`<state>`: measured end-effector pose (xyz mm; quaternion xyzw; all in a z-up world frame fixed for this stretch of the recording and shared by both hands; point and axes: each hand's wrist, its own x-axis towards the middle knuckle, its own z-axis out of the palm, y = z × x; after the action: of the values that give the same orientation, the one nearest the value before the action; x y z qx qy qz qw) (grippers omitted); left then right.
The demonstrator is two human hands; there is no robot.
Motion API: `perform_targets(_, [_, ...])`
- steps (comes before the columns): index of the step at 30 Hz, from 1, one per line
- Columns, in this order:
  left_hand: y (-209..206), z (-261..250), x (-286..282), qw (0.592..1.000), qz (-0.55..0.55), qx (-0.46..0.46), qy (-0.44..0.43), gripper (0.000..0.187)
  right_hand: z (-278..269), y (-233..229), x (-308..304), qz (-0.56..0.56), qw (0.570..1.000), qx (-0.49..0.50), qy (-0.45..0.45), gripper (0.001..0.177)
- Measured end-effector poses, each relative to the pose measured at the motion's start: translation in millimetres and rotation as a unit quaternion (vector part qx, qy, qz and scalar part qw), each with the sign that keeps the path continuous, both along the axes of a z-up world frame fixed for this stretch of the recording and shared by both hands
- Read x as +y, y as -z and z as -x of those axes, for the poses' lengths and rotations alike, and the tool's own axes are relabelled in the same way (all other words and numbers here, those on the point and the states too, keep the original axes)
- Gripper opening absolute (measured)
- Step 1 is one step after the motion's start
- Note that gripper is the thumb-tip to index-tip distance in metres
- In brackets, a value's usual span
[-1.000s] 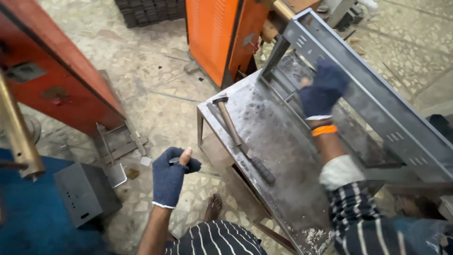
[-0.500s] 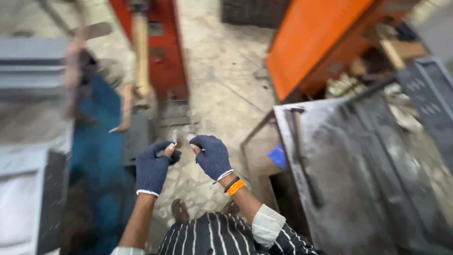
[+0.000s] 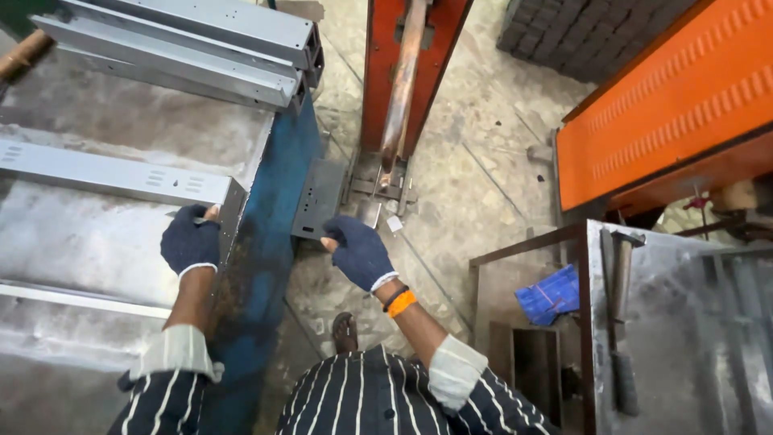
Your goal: Assemble metal enclosures by using a spot welding machine to join sheet metal parts.
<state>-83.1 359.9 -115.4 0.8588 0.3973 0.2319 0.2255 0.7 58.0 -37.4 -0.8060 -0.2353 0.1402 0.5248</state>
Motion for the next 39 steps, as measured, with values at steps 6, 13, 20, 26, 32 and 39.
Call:
perform_targets(6, [90.1,6.9,33.6,0.99,0.05,0.131,-0.016,0.047,9.5,23.7,28.2,-0.004,0.999,0.019,-0.033,0.029])
perform_targets(13, [91.6,4.0,15.0,0.979,0.024,0.203,0.019,0.025,13.4,24.8,6.9,0.018,0.996,0.084,-0.023,0.029])
perform_targets(20, [48.0,-15.7,-105.4,0.973,0.035,0.12,0.195,0.028,-2.6,95.1,-43.2,-0.019,0.991,0.123,0.051,0.032])
perform_targets(26, [28.5,-39.3,-251.0,0.938,0.087,0.062,0.33,0.027,-6.2,128.6,-107.4,-0.017,0.978,0.134,0.157,0.039])
perform_targets(32, [-84.8,-29.3,-370.6,0.903,0.174,-0.009,0.393,0.022,-3.8,128.8,-202.7,-0.309,0.868,0.339,0.19,0.051])
perform_targets(39, [-172.6,-11.1,-421.3,0.889,0.185,-0.034,0.417,0.034,2.9,179.6,-323.3,-0.524,0.781,0.335,0.068,0.054])
